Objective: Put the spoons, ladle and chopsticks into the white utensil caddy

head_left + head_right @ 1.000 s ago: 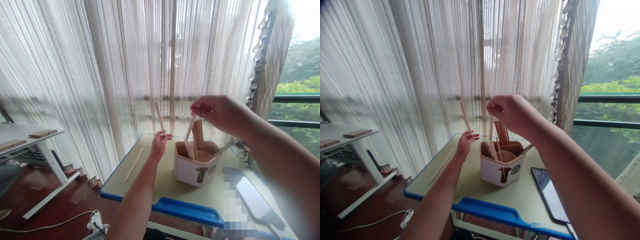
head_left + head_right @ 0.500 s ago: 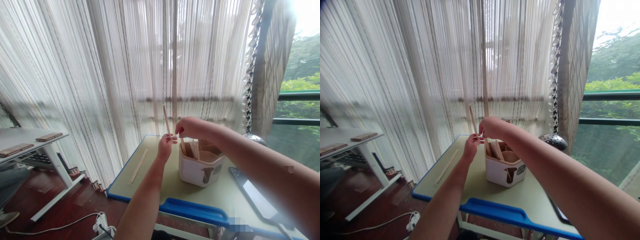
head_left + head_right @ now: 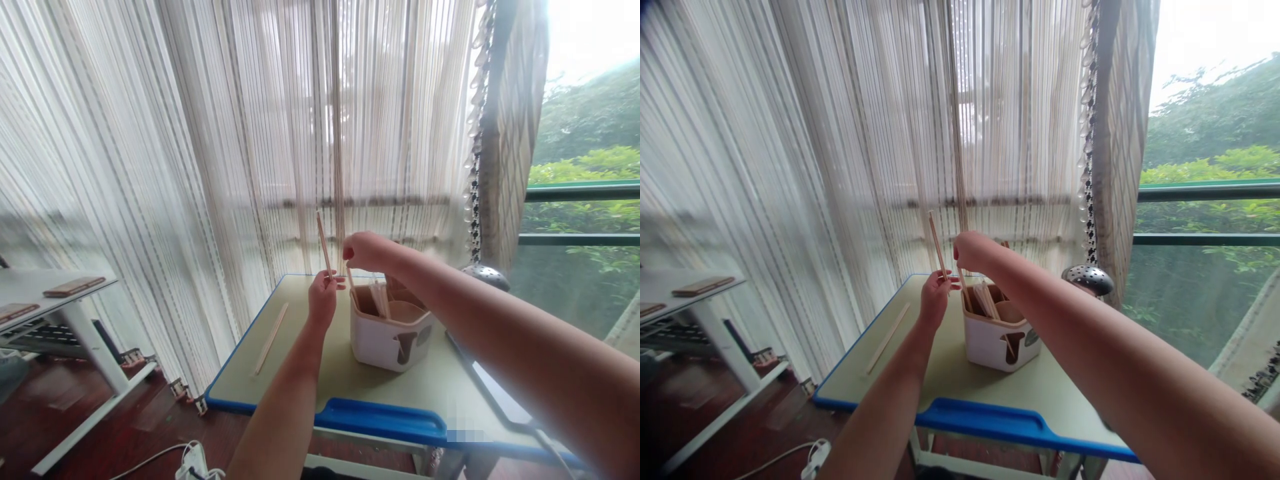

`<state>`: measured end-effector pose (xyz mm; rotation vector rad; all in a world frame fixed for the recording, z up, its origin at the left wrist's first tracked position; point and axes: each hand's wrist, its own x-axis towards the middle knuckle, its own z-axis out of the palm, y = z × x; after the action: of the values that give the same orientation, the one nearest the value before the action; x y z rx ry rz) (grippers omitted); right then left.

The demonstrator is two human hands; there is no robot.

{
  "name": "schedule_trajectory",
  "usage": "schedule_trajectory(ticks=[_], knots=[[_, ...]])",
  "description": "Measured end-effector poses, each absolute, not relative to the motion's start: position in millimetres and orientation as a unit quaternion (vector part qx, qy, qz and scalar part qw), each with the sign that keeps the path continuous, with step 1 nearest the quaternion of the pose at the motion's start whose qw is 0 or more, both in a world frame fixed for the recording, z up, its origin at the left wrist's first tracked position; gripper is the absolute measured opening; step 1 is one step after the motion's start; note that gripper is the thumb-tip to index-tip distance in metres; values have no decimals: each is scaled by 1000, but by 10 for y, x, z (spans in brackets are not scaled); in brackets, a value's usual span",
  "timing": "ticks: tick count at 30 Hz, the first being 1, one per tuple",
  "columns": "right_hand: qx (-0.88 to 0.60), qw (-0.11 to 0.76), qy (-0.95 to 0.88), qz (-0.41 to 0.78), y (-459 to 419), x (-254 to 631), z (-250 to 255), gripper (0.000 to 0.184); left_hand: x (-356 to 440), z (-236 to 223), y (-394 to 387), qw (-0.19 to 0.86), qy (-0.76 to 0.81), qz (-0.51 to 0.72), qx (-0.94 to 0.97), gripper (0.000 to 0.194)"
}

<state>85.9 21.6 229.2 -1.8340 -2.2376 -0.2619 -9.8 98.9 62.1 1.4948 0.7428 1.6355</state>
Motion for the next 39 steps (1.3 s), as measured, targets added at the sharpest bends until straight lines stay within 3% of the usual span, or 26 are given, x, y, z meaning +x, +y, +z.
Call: schedule_trajectory(ticks=[3,6,9,11,19,24,30,39], knots=[[-610,257,-744,-88,219,897,2246,24,-117,639,908,310,284,675,606,17],[-571,370,-732,-47,204,873,2221,34,-152,642,824,153,301,685,646,23],[-533,415,-737,-2,165,808,2225,24,-187,635,779,34,305,674,672,32],[-518,424,-743,14,128,765,2230,17,-203,634,770,9,309,678,667,35],[-473,420,-775,-3,-8,727,2232,16,-197,665,706,86,275,698,656,38],[-469,446,-762,-10,-106,906,2316,20,-193,668,648,58,253,703,662,49],[-508,458,-726,-72,-219,1130,2404,25,-144,719,642,102,284,683,666,36],[-565,354,-742,-73,-106,1118,2360,20,-15,674,752,346,226,673,613,31]])
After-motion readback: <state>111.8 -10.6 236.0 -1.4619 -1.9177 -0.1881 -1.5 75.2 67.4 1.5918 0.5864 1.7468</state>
